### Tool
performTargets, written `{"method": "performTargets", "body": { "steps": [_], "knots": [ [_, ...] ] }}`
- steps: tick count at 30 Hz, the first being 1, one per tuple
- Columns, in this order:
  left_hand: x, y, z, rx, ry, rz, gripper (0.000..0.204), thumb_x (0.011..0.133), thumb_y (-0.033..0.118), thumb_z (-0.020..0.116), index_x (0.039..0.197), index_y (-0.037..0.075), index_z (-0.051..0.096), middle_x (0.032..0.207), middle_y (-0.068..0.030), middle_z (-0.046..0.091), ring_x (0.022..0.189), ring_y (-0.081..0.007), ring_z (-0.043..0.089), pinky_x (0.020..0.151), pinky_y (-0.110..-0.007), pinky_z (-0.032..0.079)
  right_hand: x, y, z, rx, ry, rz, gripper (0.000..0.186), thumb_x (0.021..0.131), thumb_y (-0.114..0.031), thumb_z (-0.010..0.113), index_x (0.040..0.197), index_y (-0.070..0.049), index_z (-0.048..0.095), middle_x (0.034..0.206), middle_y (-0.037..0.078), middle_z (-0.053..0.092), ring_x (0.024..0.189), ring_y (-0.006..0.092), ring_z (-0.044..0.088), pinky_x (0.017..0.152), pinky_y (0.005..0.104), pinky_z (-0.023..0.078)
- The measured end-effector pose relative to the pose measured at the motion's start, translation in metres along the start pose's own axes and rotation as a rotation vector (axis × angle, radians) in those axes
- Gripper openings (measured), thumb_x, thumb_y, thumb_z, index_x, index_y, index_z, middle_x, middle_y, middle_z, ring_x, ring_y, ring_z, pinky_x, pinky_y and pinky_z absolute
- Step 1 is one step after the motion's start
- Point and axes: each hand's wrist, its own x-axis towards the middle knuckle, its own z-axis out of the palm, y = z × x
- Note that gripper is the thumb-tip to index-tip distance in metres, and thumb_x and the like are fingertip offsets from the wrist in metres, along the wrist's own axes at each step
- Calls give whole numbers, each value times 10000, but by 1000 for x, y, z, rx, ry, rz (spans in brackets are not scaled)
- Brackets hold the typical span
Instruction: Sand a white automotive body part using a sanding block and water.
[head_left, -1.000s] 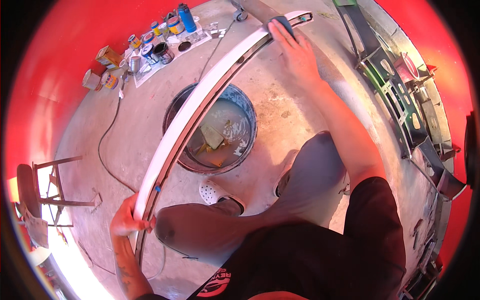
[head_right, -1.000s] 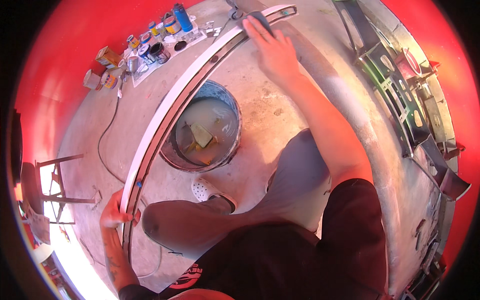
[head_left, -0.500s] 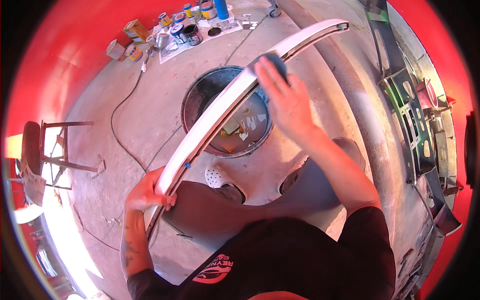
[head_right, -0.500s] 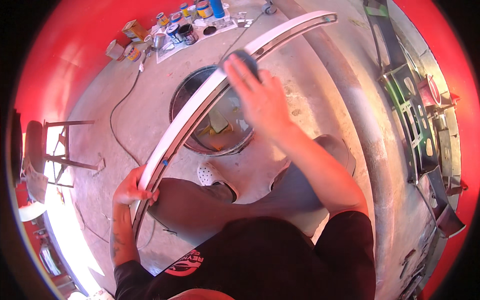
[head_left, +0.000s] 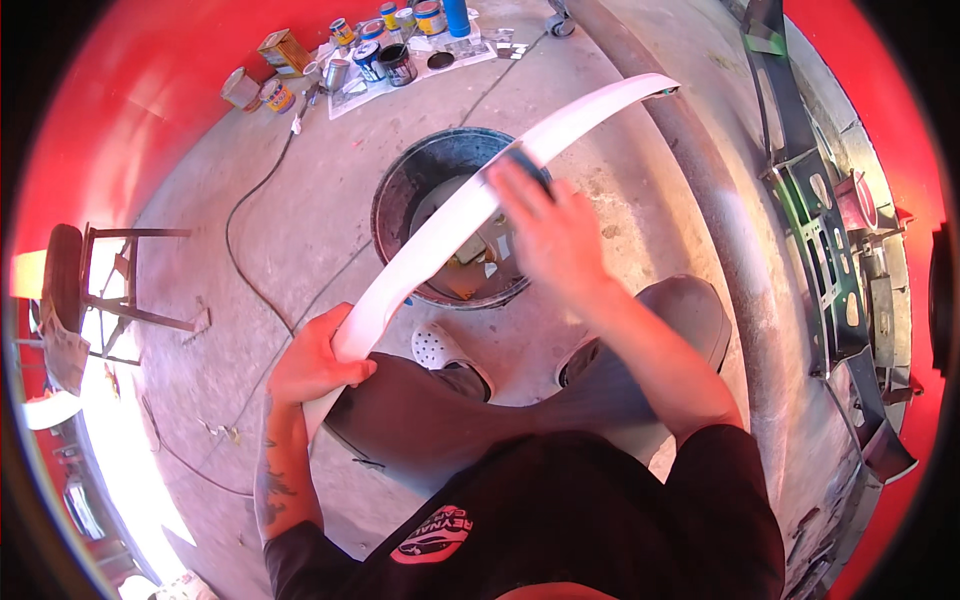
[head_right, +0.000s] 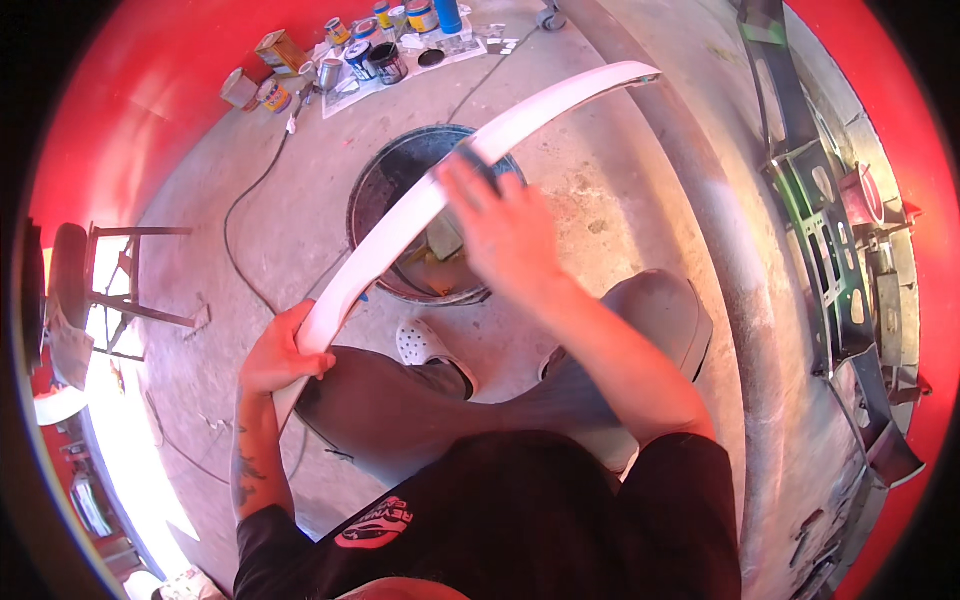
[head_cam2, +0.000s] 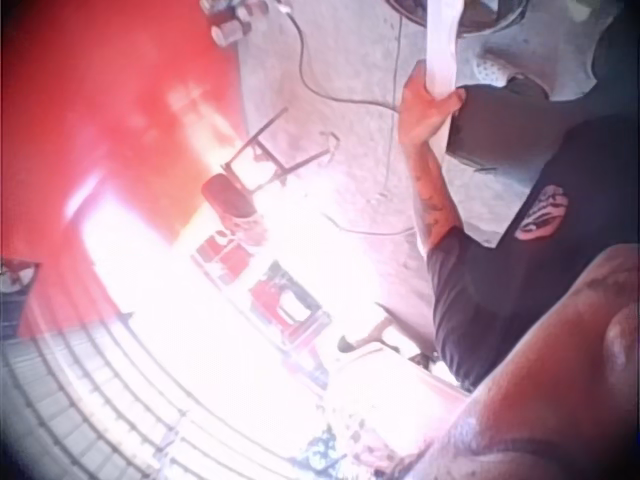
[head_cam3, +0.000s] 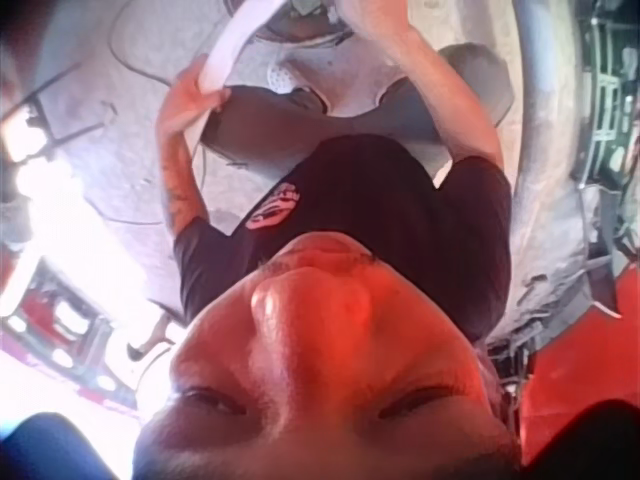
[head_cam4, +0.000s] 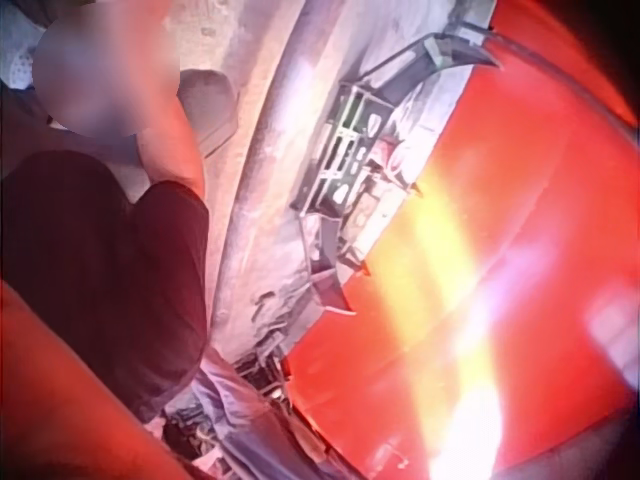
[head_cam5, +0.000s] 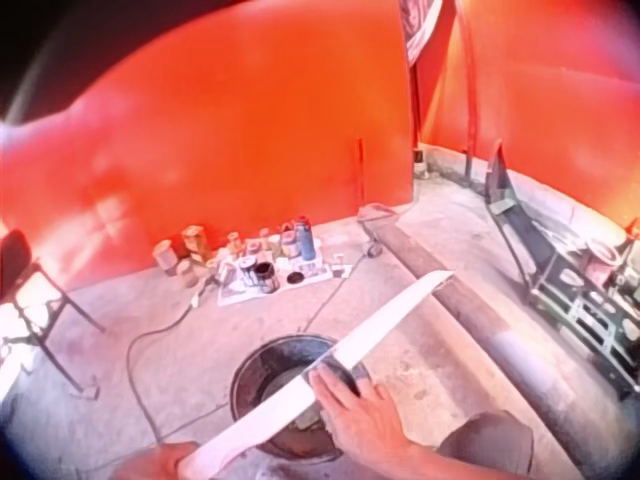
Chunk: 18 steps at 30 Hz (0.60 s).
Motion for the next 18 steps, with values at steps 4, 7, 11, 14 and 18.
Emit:
{"method": "performTargets", "body": {
  "steps": [4,7,11,14,18],
  "knots": [
    [7,-2,7,126,93,81,443,692,119,770,1095,7,624,843,-58,623,785,-157,601,739,-307,495,-31,-74,2,226,-4,-258,596,810,-120,609,1402,-179,585,1472,-46,539,909,195,530,736,329,432],
    [-6,1,9,227,169,100,469,676,157,787,1093,11,632,863,-75,641,841,-177,604,797,-317,493,-21,-40,6,107,-12,-175,607,798,-102,625,1399,-174,586,1465,-37,547,921,200,548,732,343,445],
    [-7,-2,15,276,218,127,468,675,167,786,1097,22,641,871,-107,663,820,-198,625,787,-335,505,-20,-12,22,99,48,-31,632,782,-72,619,1406,-168,578,1457,-37,551,889,215,556,703,347,459],
    [-6,0,16,301,237,100,473,677,173,785,1103,23,643,868,-115,672,809,-211,635,785,-341,511,-37,-60,9,207,-4,-106,636,775,-56,617,1401,-158,579,1448,-29,554,894,237,566,703,354,472],
    [-11,-6,17,289,263,94,471,685,180,783,1107,23,644,867,-114,676,811,-212,644,789,-343,515,-32,-45,13,201,-89,-168,632,788,-97,617,1414,-110,536,1489,20,506,941,255,562,749,417,478]
  ]
}}
